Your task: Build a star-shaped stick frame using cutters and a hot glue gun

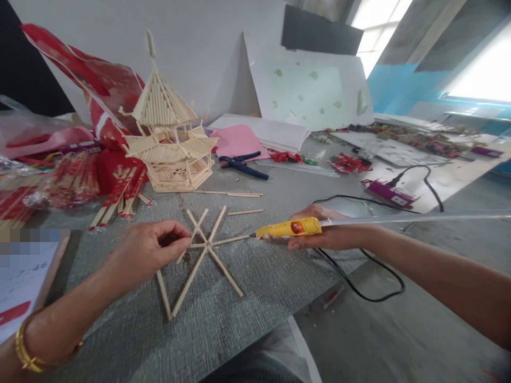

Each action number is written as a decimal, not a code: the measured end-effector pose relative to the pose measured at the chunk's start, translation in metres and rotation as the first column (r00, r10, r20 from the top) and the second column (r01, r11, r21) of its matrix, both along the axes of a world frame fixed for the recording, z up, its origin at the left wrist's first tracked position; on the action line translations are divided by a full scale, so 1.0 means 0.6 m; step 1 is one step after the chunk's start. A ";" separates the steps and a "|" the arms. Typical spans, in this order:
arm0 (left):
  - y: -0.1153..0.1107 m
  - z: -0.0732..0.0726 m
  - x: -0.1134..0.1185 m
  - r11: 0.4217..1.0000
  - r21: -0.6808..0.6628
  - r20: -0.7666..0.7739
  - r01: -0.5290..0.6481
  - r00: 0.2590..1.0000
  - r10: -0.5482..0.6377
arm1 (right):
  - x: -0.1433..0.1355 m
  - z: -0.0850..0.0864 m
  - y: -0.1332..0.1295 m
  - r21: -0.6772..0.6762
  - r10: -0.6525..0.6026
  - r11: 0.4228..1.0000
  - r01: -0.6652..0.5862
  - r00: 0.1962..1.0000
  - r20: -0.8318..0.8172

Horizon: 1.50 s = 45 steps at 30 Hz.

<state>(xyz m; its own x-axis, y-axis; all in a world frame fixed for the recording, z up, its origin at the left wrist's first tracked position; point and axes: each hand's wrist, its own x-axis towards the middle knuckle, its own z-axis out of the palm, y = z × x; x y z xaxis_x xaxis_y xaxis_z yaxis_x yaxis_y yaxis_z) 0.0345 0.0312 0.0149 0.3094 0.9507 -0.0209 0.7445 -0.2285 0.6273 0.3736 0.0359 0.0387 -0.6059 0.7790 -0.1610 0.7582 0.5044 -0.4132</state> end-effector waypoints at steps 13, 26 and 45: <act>0.003 -0.002 -0.004 1.000 0.017 -0.022 0.019 1.000 -0.019 | 0.020 0.005 -0.003 0.032 0.005 0.999 -0.005 1.000 0.008; 0.026 0.077 0.073 0.933 0.100 -0.318 0.345 0.900 -0.299 | 0.108 0.016 0.164 0.515 0.052 0.821 -0.247 0.930 0.364; 0.071 0.046 0.127 0.808 0.077 -0.392 0.584 0.763 -0.514 | 0.103 0.016 0.183 0.498 0.000 0.841 -0.211 0.921 0.390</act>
<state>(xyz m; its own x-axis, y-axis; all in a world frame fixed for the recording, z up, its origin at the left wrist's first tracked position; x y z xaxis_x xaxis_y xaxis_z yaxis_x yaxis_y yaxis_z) 0.1107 0.0738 0.0422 0.7852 0.6156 -0.0674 0.6089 -0.7475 0.2656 0.4355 0.1454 0.0486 -0.6695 0.7423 0.0266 0.7273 0.6479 0.2264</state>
